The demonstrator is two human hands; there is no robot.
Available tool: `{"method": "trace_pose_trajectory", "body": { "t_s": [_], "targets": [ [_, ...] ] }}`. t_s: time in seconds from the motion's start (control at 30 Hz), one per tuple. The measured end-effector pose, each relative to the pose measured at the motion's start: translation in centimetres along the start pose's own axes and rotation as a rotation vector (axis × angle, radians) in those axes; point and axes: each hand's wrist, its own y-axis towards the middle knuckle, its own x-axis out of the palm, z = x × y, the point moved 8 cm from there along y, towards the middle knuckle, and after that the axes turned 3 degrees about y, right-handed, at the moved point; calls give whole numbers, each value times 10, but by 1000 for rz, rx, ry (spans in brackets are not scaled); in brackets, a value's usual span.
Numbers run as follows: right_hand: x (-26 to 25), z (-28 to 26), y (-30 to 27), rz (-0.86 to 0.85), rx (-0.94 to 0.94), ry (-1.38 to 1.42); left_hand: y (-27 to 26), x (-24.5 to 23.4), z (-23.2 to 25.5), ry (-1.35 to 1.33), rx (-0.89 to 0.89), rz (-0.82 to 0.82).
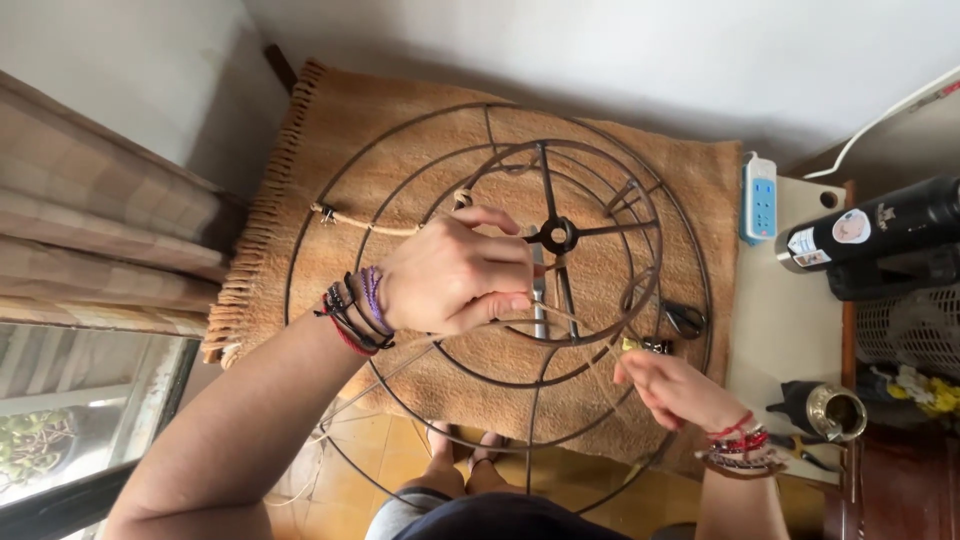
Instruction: Weaving rope around a metal lampshade frame to create a decorative cover
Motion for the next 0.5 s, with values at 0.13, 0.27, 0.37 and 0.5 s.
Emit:
{"method": "trace_pose_trajectory", "body": {
  "t_s": [0.13,0.27,0.37,0.5],
  "targets": [
    [22,-60,3,-106,113,-581,-1,-6,6,-42,23,-38],
    [34,-125,41,82,-372,-82,0,-7,8,3,43,-77],
    [56,-138,77,57,-472,187,3,-3,9,78,38,-171],
    [74,-146,113,9,-718,752,13,0,14,202,30,-299]
  ]
}}
